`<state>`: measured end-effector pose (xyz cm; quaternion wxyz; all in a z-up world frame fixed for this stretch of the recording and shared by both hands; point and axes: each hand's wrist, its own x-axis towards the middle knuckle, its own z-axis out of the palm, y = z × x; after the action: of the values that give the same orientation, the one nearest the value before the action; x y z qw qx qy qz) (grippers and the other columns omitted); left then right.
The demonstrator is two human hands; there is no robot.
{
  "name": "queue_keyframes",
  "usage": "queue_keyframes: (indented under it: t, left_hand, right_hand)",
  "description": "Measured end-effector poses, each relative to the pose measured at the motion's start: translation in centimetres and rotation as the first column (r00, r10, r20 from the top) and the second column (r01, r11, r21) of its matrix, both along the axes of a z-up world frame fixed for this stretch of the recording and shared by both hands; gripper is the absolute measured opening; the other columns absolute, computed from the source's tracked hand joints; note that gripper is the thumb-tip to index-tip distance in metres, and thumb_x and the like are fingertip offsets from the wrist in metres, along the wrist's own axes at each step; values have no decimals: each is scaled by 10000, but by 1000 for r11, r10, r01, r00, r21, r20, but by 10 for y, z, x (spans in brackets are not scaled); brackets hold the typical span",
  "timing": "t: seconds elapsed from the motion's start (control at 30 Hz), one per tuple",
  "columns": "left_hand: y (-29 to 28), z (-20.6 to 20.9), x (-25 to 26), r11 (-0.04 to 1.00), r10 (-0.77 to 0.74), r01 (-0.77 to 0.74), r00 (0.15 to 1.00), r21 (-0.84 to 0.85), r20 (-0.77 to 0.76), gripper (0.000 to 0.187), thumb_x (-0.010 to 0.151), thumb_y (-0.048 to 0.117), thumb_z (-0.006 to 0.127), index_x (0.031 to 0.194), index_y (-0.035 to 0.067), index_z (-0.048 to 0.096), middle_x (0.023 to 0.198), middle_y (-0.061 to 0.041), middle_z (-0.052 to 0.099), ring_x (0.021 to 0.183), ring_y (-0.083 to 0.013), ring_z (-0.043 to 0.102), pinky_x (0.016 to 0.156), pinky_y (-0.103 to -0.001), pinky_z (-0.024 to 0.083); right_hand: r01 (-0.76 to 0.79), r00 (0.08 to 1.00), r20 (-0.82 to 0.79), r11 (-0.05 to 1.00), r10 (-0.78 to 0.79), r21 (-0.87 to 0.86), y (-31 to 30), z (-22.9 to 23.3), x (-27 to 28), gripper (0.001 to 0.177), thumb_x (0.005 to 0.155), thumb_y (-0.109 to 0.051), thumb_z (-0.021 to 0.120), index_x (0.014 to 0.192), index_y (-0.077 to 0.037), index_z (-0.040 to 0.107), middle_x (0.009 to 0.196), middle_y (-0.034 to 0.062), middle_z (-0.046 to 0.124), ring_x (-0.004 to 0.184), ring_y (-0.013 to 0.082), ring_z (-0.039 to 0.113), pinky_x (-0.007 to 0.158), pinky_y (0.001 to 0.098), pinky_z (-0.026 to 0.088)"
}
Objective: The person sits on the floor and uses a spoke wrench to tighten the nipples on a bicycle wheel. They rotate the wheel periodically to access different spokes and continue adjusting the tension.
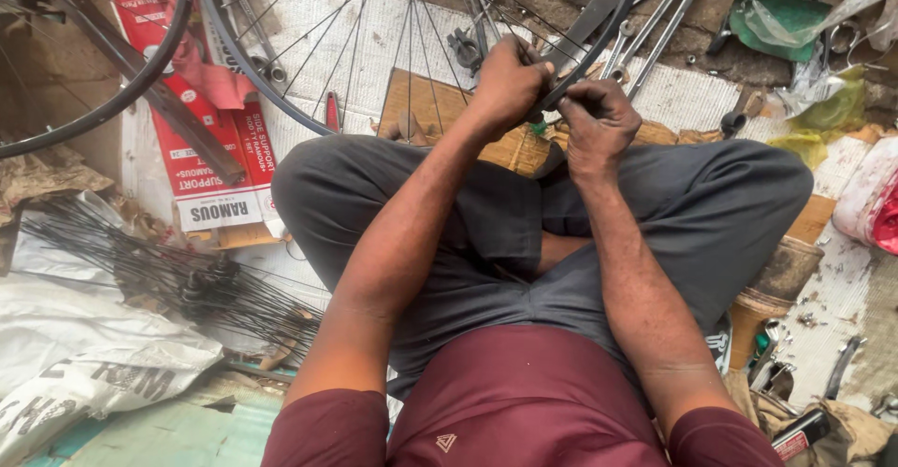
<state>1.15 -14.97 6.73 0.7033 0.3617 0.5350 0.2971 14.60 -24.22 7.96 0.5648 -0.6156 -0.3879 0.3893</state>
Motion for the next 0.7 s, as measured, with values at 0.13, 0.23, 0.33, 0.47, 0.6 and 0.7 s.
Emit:
queue_keyframes:
  t: [0.13, 0.23, 0.33, 0.47, 0.6, 0.7]
  left_hand:
    - [-8, 8, 4, 988, -74, 105, 968, 117, -240, 263, 849, 157, 780, 912, -13, 590, 717, -102, 685, 579, -187, 702, 443, -334, 555]
    - [-14, 24, 2, 990, -140, 139, 987, -24, -79, 274, 854, 133, 740, 975, -51, 575, 768, -133, 671, 570, -222, 688, 439, -380, 580]
    - [-17, 30, 7, 991, -120, 120, 993, -52, 6, 319, 836, 115, 739, 1023, -40, 532, 777, -135, 649, 561, -229, 667, 431, -409, 568]
    - [-6, 24, 9, 989, -69, 81, 993, 121, -99, 351, 802, 64, 773, 1032, 5, 514, 808, -104, 657, 644, -199, 676, 505, -378, 560]
    - [-4, 7, 9, 1000, 14, -16, 992, 14, 124, 240, 873, 35, 686, 1014, 2, 496, 761, -122, 622, 624, -187, 630, 519, -356, 517]
    - [-3, -2, 8, 1000, 7, -9, 985, 13, 173, 221, 884, 25, 684, 1013, 1, 506, 767, -95, 615, 625, -171, 628, 518, -339, 515]
  right_hand:
    - [-28, 933, 359, 988, -28, 149, -12, 0, -3, 163, 863, 123, 749, 947, -5, 692, 942, 31, 657, 879, 136, 642, 785, 244, 538]
    - [37, 939, 336, 992, -77, 123, -23, 8, -4, 151, 848, 93, 735, 944, -17, 698, 913, 12, 673, 822, 111, 644, 762, 236, 537]
    - [71, 971, 223, 995, -84, 65, -29, 9, -4, 133, 884, 77, 733, 964, -22, 692, 915, -3, 667, 816, 84, 632, 751, 224, 538]
    - [59, 949, 306, 997, -71, 48, -18, 13, -4, 149, 882, 81, 741, 987, -15, 701, 907, 2, 671, 820, 85, 641, 752, 232, 543]
    - [-17, 973, 232, 992, -13, 128, -17, 16, -4, 152, 913, 87, 724, 1026, -10, 693, 996, 23, 655, 926, 108, 652, 822, 243, 543]
    - [-37, 934, 358, 990, -14, 133, -19, 17, -2, 146, 916, 89, 745, 1026, -2, 717, 967, 51, 652, 877, 129, 638, 778, 259, 525]
